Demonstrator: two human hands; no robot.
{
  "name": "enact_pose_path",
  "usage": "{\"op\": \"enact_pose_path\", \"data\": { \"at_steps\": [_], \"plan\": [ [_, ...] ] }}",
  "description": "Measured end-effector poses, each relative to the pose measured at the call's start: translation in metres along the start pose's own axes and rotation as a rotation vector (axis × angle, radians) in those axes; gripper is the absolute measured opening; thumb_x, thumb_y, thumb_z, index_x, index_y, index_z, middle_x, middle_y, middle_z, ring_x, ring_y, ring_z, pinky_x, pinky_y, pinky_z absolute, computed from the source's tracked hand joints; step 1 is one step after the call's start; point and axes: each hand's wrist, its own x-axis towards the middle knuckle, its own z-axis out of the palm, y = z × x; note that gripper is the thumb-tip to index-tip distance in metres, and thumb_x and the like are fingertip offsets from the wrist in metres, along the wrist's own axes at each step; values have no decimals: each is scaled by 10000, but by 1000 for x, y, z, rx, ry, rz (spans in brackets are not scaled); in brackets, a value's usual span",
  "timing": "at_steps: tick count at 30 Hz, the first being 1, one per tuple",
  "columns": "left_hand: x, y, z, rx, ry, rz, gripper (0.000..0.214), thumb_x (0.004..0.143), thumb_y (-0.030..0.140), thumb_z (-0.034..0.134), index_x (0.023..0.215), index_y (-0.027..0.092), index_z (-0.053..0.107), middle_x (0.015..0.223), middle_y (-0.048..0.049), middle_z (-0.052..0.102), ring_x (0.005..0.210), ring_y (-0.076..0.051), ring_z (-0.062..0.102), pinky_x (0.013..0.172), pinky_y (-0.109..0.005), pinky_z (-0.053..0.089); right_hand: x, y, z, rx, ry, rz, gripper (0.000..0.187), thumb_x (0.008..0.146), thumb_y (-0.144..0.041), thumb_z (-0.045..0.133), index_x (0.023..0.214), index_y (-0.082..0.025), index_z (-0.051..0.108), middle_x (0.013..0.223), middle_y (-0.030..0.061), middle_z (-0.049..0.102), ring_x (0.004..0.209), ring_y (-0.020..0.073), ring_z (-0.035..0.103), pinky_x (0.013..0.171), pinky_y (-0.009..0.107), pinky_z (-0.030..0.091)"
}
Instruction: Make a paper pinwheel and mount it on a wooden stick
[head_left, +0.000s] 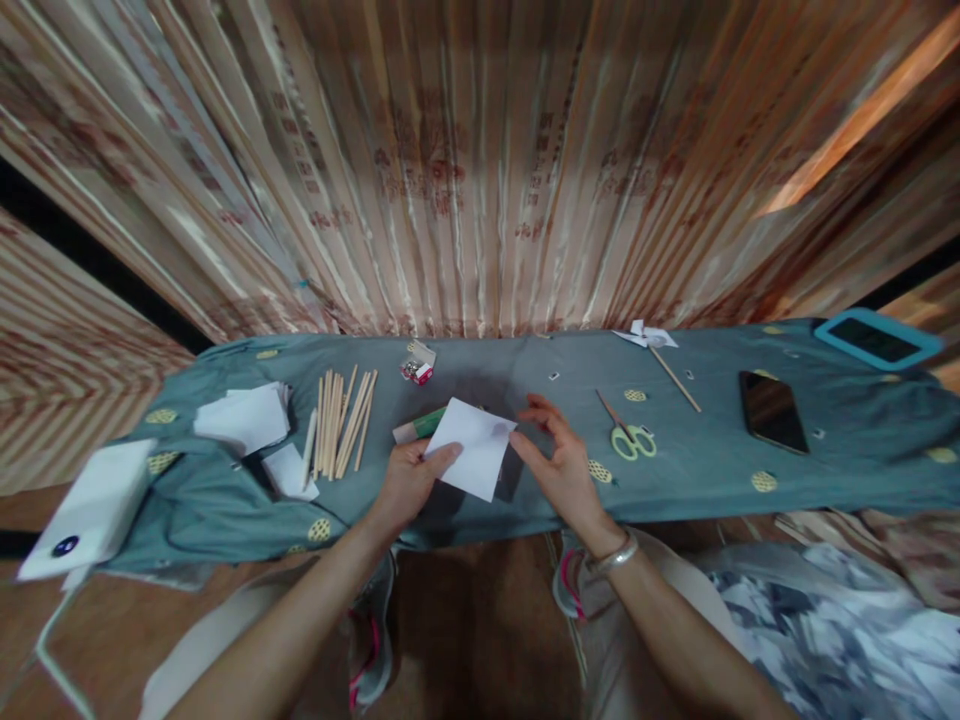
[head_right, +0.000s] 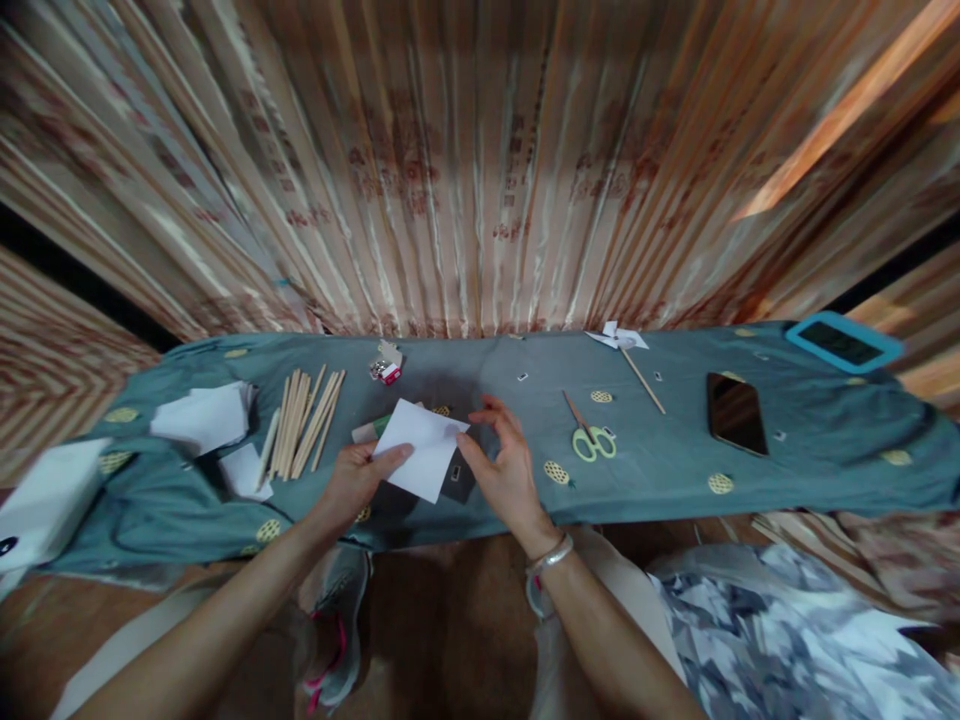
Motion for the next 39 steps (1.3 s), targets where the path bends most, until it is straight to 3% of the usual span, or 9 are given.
{"op": "enact_pose_path", "data": {
  "at_steps": [3,6,9,12,25,31,35,39],
  "plan": [
    [0,-2,0,-8,-17,-10,460,466,538,879,605,126,728,549,-20,645,499,-112,509,486,-227,384,3,0,3,113,12,136,435,712,-454,752,1059,-203,677,1228,126,684,1130,277,625,949,424,483],
    [-1,-3,1,-31,-23,-27,470,457,537,887,634,125,747,586,-34,677,518,-125,539,501,-237,420,4,-1,8,295,-52,302,419,656,-515,788,922,-200,713,912,64,742,849,221,663,772,342,508],
    [-2,-2,2,-31,-24,-27,468,456,526,892,643,120,755,590,-40,683,513,-124,539,495,-236,421,4,-3,13,432,-73,415,384,604,-554,814,680,-204,678,653,-10,657,621,143,556,599,273,424],
    [-3,-2,2,-13,-33,-6,453,487,528,882,626,118,748,580,-39,676,507,-120,534,494,-233,413,4,-2,14,459,-58,453,438,580,-567,824,529,-199,593,523,-52,525,534,97,420,543,256,322],
    [-3,0,0,10,-52,19,458,508,553,863,592,122,732,552,-27,652,512,-116,513,516,-243,383,7,3,11,513,-35,512,479,500,-592,865,506,-195,597,531,-42,523,564,106,423,579,262,340],
    [-5,3,2,4,-60,20,443,530,552,847,599,130,729,550,-22,641,506,-110,492,496,-239,354,6,-1,11,583,-75,565,447,506,-563,884,552,-195,636,571,-26,622,565,118,505,609,272,409],
    [-6,2,5,6,-72,34,445,531,552,844,549,131,701,506,-9,595,483,-96,455,480,-230,330,3,-7,12,641,-154,591,401,527,-531,884,692,-199,732,678,10,727,652,171,634,698,311,485],
    [-6,3,7,-4,-88,16,441,514,552,850,568,136,713,522,-14,616,486,-100,469,482,-232,360,2,-7,13,657,-145,603,405,513,-501,895,750,-197,770,724,25,764,662,183,671,692,320,508]
  ]
}}
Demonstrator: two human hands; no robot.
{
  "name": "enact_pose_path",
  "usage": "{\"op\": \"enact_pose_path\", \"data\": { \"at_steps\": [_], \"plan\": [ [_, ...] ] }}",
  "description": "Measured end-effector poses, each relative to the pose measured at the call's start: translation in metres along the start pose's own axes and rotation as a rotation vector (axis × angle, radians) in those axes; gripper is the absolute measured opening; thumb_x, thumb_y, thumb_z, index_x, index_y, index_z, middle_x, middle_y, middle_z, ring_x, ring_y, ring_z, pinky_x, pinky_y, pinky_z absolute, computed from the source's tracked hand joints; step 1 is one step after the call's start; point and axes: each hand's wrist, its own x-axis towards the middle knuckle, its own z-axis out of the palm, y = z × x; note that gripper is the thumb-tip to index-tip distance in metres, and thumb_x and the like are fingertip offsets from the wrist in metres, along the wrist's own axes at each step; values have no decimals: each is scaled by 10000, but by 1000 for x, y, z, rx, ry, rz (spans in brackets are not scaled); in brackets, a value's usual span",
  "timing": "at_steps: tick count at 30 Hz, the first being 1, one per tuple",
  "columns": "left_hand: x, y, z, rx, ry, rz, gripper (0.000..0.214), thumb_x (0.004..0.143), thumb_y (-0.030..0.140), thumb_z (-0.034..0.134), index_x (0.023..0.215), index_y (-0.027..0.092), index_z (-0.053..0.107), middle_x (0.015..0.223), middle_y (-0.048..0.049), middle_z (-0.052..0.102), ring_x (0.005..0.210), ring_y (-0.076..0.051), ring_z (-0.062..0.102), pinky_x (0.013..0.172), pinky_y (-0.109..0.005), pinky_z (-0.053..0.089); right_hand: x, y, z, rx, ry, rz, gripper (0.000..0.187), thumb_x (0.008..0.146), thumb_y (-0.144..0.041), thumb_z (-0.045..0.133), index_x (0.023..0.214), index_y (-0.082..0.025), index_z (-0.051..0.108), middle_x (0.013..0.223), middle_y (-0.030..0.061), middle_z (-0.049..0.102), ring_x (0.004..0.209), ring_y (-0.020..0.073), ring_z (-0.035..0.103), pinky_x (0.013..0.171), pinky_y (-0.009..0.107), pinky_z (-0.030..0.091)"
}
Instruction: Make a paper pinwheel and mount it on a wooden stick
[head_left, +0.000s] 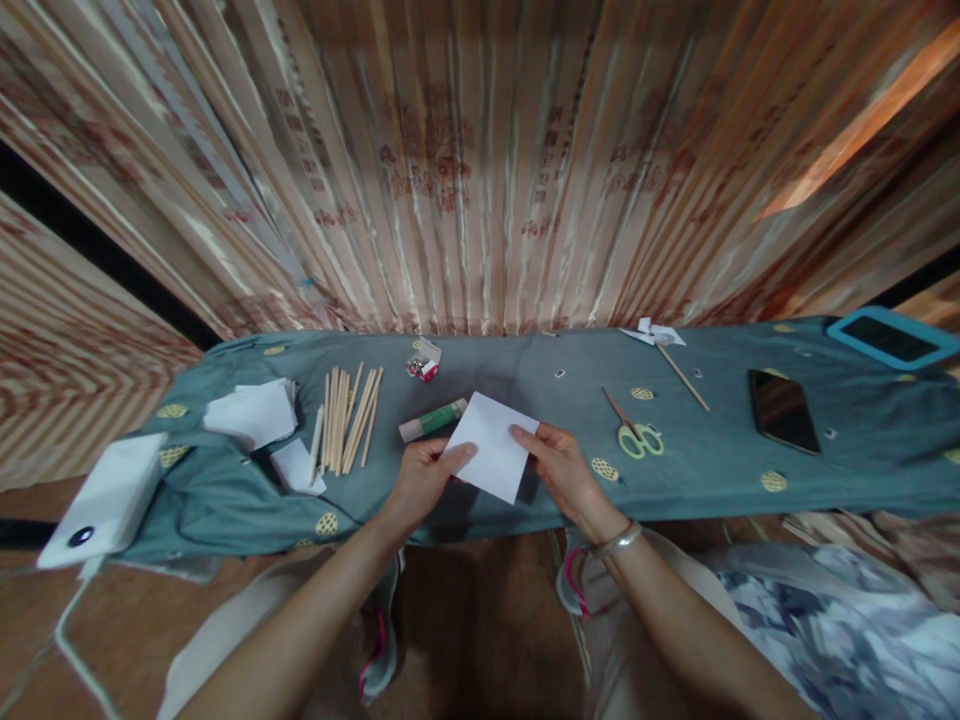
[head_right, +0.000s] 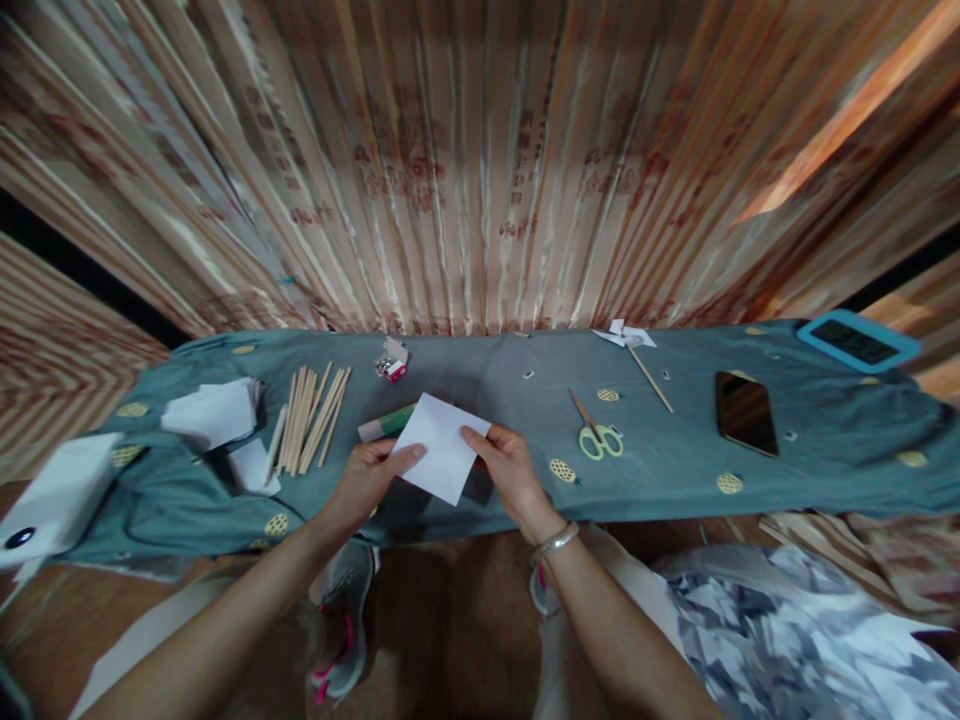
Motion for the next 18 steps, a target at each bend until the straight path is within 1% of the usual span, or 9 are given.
{"op": "enact_pose_path", "data": {
  "at_steps": [4,8,13,15,18],
  "plan": [
    [-1,3,2,-7,-26,-22,454,467,567,862,564,147,722,520,-18,624,485,-108,485,479,-241,402,2,-1,-2,29,47,0,429,476,-488,912,746,-181,780,730,31,774,628,160,662,678,304,519],
    [-1,3,1,20,-38,9,442,520,577,846,564,155,721,552,-26,643,495,-111,495,492,-246,427,3,-5,-6,24,66,-5,428,466,-482,921,731,-179,777,755,39,783,653,164,678,716,310,536],
    [1,3,-3,95,-33,43,425,609,572,802,529,167,700,503,-23,619,477,-107,505,503,-235,406,4,-9,-13,25,75,-31,426,466,-484,928,730,-187,773,760,28,783,706,178,702,782,326,548],
    [1,6,-2,92,-29,38,409,605,562,804,542,169,710,518,-32,644,476,-110,516,509,-238,416,5,-10,-15,17,69,-37,436,465,-491,927,732,-183,770,755,28,782,704,180,704,785,330,549],
    [1,10,-1,66,-19,14,396,566,544,821,545,165,709,552,-41,677,467,-106,524,515,-240,432,6,-13,-18,22,79,-49,451,447,-498,929,716,-177,762,739,32,780,680,184,702,745,330,551]
  ]
}}
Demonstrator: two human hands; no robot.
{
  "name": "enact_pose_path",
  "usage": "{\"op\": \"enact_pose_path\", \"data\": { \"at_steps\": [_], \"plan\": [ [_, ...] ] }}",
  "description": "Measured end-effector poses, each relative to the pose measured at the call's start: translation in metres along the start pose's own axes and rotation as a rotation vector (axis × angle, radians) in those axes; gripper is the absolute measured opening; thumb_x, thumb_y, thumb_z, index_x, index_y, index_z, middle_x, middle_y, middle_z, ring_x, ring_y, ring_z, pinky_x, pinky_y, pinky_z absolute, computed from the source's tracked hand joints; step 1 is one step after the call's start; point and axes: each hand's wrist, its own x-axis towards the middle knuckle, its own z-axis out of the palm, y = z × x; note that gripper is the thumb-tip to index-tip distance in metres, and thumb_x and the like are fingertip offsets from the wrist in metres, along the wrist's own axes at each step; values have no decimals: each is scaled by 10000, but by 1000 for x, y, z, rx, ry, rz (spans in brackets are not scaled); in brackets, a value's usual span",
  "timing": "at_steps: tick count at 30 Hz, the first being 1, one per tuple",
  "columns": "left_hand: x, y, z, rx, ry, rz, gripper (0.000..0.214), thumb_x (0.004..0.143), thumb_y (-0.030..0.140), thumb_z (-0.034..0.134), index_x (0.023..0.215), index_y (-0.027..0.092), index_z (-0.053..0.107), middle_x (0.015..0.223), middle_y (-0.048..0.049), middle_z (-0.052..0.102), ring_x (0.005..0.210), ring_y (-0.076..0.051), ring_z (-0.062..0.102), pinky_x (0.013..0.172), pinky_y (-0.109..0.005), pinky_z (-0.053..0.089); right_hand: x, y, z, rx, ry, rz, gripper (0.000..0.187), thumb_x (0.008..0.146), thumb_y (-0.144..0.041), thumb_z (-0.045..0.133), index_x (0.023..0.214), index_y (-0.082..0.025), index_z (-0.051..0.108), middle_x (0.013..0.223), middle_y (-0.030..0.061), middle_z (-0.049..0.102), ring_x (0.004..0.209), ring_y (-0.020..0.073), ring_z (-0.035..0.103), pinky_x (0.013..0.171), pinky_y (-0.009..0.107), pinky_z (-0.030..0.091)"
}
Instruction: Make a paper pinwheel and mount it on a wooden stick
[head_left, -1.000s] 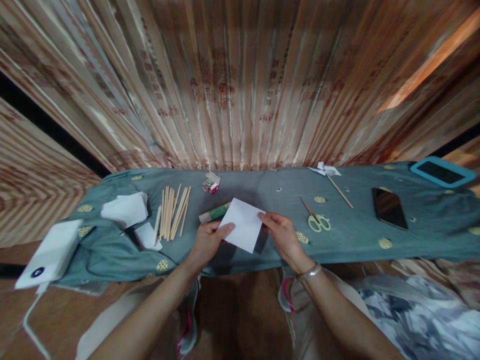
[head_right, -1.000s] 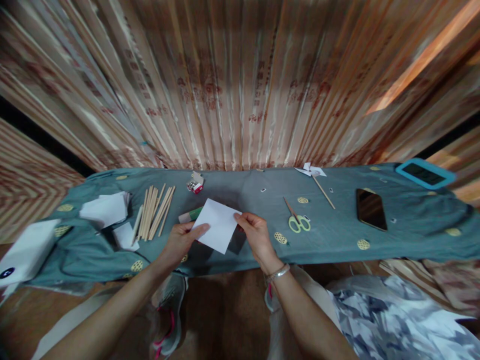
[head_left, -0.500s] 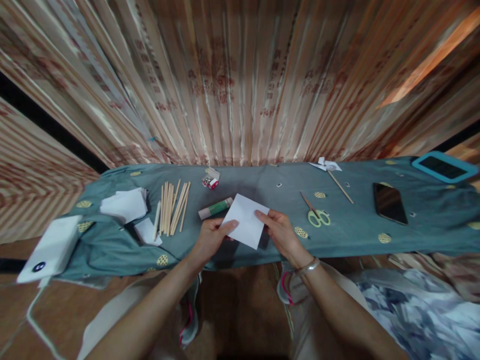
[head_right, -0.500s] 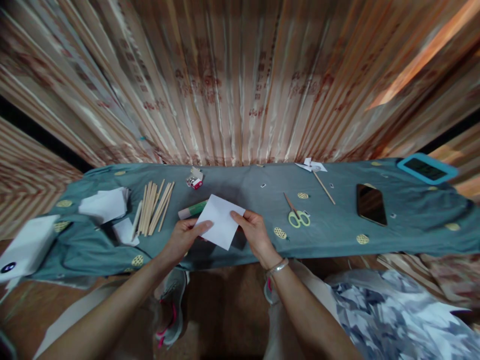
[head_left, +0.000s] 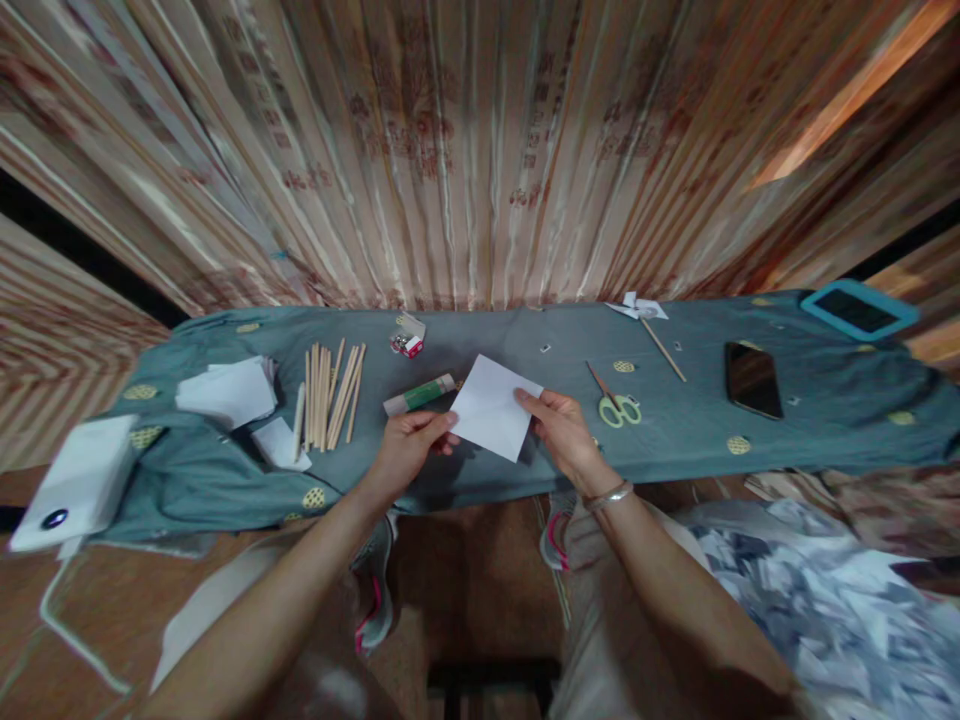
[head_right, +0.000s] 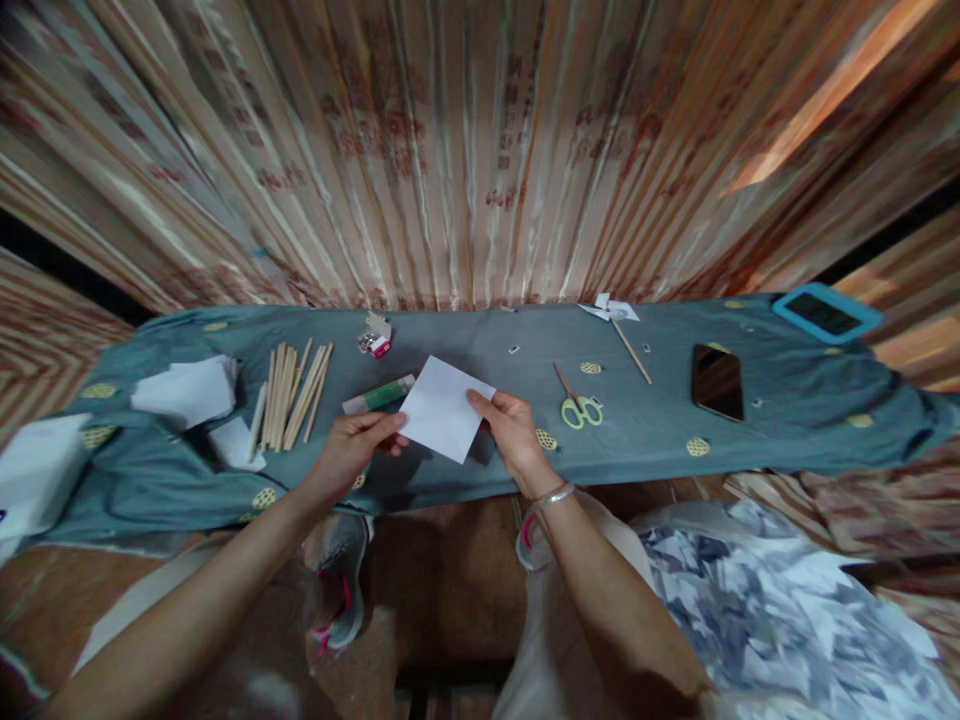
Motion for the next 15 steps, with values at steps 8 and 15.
{"op": "enact_pose_path", "data": {
  "at_steps": [8,15],
  "plan": [
    [0,-1,1,-45,42,13,404,533,530,847,653,158,745,591,-21,686,527,-116,565,559,-239,462,-1,-3,-6,-14,3,2,466,453,-498,932,759,-184,773,750,30,785,688,184,710,692,308,560],
    [6,-8,1,-104,92,40,428,502,504,881,728,156,777,689,-29,732,616,-134,597,603,-247,481,4,5,-7,-142,-76,-15,484,511,-534,895,803,-174,756,782,48,778,739,201,707,789,355,554]
  ]
}}
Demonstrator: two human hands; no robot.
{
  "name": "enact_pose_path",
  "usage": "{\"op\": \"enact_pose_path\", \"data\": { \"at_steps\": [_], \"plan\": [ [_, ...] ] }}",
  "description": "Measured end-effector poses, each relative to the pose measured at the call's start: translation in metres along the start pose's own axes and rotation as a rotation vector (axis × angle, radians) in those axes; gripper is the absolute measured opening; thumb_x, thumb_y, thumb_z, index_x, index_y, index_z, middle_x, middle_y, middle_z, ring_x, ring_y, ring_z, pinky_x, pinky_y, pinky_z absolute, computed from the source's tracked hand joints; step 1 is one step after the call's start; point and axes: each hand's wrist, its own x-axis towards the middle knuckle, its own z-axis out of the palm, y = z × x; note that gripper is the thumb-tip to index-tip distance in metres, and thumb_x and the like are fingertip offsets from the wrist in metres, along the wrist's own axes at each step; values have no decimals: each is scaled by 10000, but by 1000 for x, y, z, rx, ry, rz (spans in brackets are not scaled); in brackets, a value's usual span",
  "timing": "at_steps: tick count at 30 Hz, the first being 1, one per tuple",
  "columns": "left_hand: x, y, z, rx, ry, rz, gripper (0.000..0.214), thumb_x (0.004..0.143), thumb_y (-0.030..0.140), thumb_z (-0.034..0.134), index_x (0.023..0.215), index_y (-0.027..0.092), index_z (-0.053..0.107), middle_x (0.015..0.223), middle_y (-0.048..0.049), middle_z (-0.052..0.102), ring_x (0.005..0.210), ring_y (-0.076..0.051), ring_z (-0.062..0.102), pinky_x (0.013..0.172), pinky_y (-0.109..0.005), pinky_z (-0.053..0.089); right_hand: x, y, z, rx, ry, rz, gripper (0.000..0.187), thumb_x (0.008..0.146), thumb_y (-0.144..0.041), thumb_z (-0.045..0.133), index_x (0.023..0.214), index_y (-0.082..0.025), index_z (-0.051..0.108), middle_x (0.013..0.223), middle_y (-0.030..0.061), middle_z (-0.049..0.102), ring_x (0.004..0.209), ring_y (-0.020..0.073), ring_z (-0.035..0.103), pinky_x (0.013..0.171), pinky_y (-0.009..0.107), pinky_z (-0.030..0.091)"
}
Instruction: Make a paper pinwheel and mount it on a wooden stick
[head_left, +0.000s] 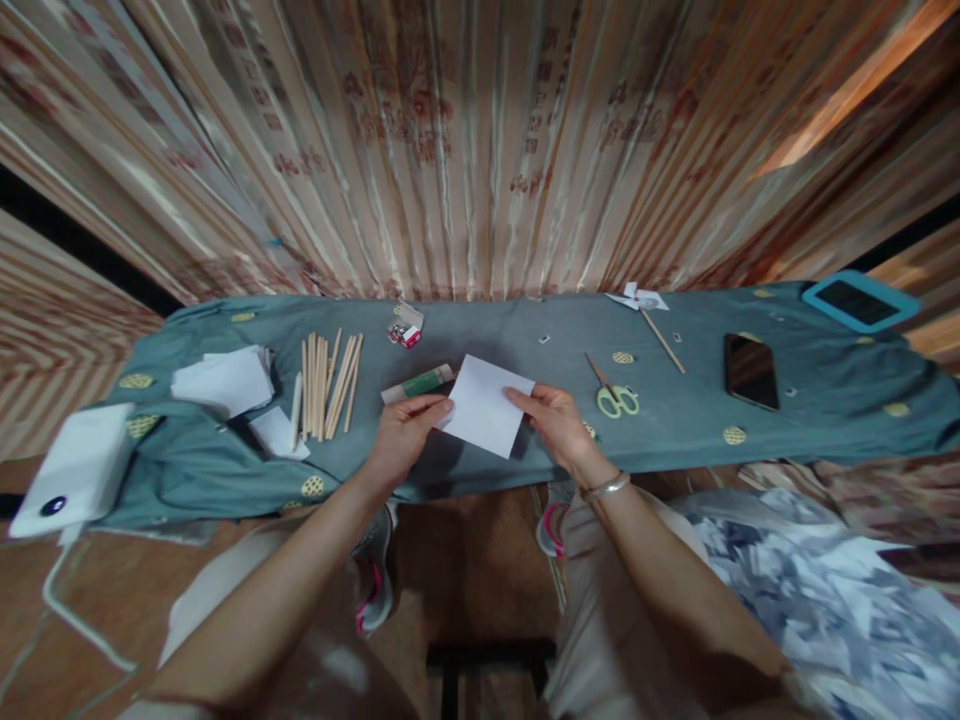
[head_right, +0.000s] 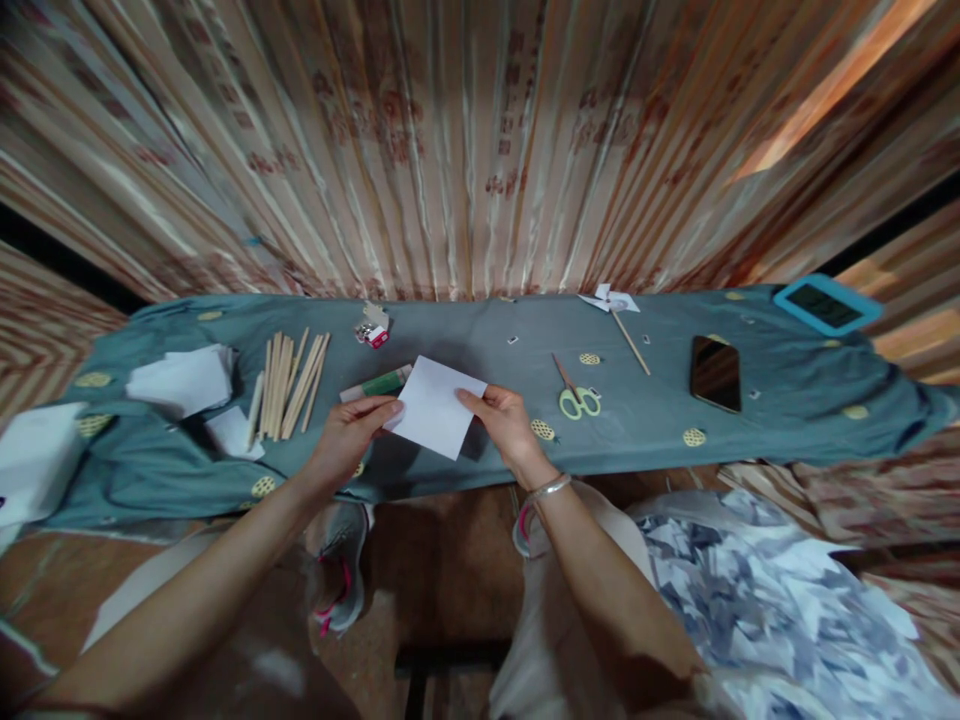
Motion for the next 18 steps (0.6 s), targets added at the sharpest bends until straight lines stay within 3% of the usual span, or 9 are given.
{"op": "enact_pose_path", "data": {
  "at_steps": [5,7,11,18],
  "plan": [
    [3,-4,-6,238,-72,182,290,643,436,778,724,157,778,692,-27,730,629,-156,606,618,-266,477,5,-8,-8,-376,56,-281,490,598,-500,854,960,-189,743,1013,84,761,884,208,684,832,343,523],
    [2,-5,-7,344,-142,283,227,706,384,720,715,163,774,693,-30,724,644,-159,612,622,-262,468,5,-10,-7,-490,-21,-334,455,651,-509,816,964,-186,745,1020,87,754,895,210,679,819,330,516],
    [-2,-5,-2,476,-263,401,186,766,305,650,696,175,762,684,-34,705,653,-154,620,629,-255,459,1,-6,0,-553,-221,-216,403,712,-547,740,841,-165,736,762,35,709,679,163,615,595,260,453],
    [-1,-9,8,290,-191,306,176,708,332,716,754,170,769,742,-36,732,668,-155,628,634,-251,486,-2,-2,6,-527,-251,-144,364,717,-524,702,707,-160,687,637,-2,622,585,119,516,527,229,378]
  ]
}}
